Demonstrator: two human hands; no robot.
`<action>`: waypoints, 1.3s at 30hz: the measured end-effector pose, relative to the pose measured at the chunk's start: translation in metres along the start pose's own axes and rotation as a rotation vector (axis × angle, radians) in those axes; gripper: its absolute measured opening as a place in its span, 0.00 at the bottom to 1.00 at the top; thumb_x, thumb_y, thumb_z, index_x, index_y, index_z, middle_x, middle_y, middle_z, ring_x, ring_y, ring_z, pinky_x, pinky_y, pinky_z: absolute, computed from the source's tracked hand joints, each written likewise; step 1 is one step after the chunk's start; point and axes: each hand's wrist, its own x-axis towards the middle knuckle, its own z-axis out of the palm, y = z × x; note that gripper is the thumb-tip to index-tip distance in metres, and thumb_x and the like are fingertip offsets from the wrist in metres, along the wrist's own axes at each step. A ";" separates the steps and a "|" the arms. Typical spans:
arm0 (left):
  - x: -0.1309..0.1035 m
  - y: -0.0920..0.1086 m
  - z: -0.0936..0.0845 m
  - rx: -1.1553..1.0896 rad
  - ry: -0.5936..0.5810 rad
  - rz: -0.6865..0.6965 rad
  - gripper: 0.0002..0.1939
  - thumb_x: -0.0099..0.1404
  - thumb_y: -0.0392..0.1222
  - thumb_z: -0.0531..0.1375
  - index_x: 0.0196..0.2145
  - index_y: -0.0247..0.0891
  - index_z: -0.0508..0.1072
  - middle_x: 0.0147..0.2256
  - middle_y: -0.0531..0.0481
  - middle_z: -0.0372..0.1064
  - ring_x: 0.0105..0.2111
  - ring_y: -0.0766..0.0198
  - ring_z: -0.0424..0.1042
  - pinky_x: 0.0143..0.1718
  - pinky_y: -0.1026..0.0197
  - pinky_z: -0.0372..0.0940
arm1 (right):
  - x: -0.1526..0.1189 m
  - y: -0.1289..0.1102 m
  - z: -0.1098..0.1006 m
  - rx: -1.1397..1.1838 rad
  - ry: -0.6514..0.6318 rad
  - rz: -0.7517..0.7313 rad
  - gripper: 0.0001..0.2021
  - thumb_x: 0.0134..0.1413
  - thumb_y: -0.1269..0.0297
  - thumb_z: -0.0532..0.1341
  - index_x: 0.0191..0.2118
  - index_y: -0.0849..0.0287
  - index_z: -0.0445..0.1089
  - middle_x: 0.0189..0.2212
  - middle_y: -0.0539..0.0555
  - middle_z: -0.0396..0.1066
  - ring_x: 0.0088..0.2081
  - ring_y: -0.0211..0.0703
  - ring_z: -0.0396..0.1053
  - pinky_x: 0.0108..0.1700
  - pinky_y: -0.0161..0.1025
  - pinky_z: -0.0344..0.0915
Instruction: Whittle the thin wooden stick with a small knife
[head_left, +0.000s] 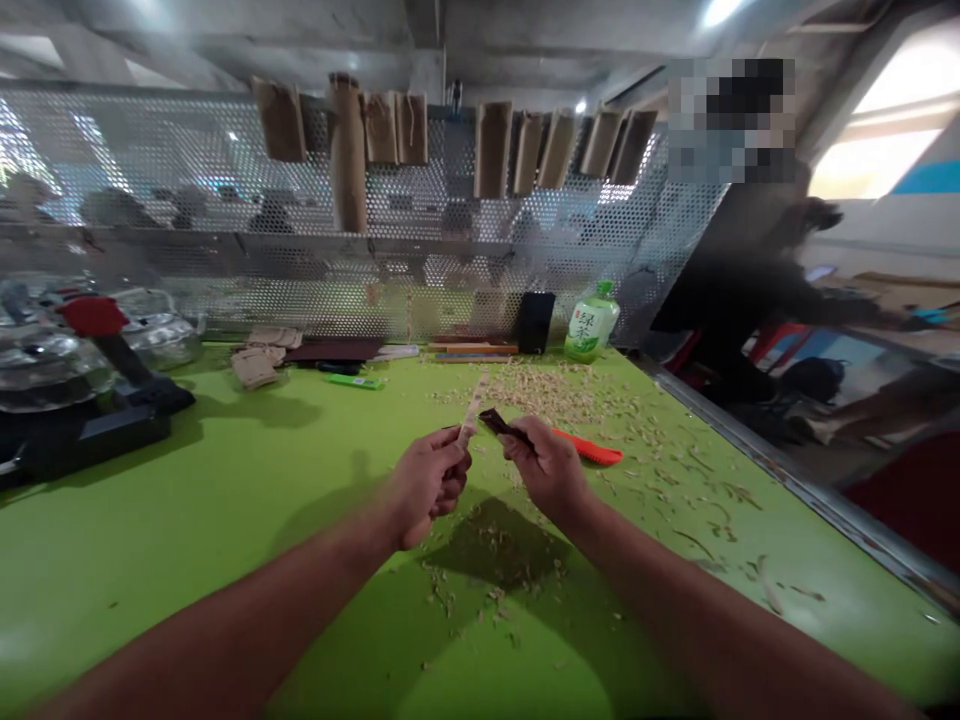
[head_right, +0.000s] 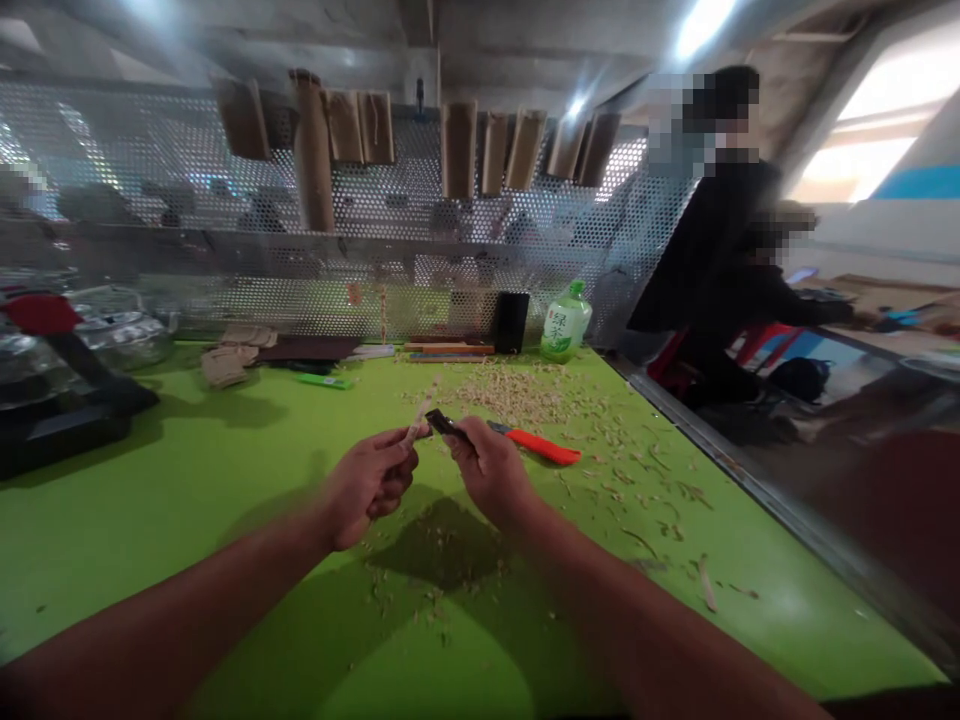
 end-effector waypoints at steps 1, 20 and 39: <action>0.000 0.000 0.001 0.017 -0.007 -0.017 0.12 0.62 0.47 0.60 0.39 0.40 0.65 0.22 0.62 0.49 0.14 0.78 0.40 0.12 0.71 0.35 | 0.000 0.000 0.001 0.003 -0.001 -0.009 0.11 0.63 0.58 0.53 0.31 0.57 0.62 0.21 0.47 0.61 0.23 0.35 0.58 0.27 0.32 0.53; -0.006 0.004 -0.001 0.110 0.039 0.030 0.11 0.64 0.45 0.58 0.43 0.40 0.67 0.22 0.61 0.50 0.15 0.76 0.43 0.13 0.70 0.38 | -0.002 0.004 -0.012 -0.202 -0.017 -0.068 0.14 0.65 0.58 0.51 0.28 0.56 0.61 0.19 0.47 0.60 0.21 0.35 0.55 0.26 0.34 0.48; -0.006 0.002 0.001 0.176 0.056 0.033 0.12 0.64 0.47 0.58 0.42 0.40 0.67 0.21 0.62 0.48 0.15 0.76 0.42 0.13 0.71 0.38 | -0.001 0.005 -0.013 -0.133 -0.068 -0.095 0.13 0.64 0.58 0.52 0.30 0.57 0.64 0.20 0.48 0.61 0.22 0.35 0.57 0.26 0.34 0.50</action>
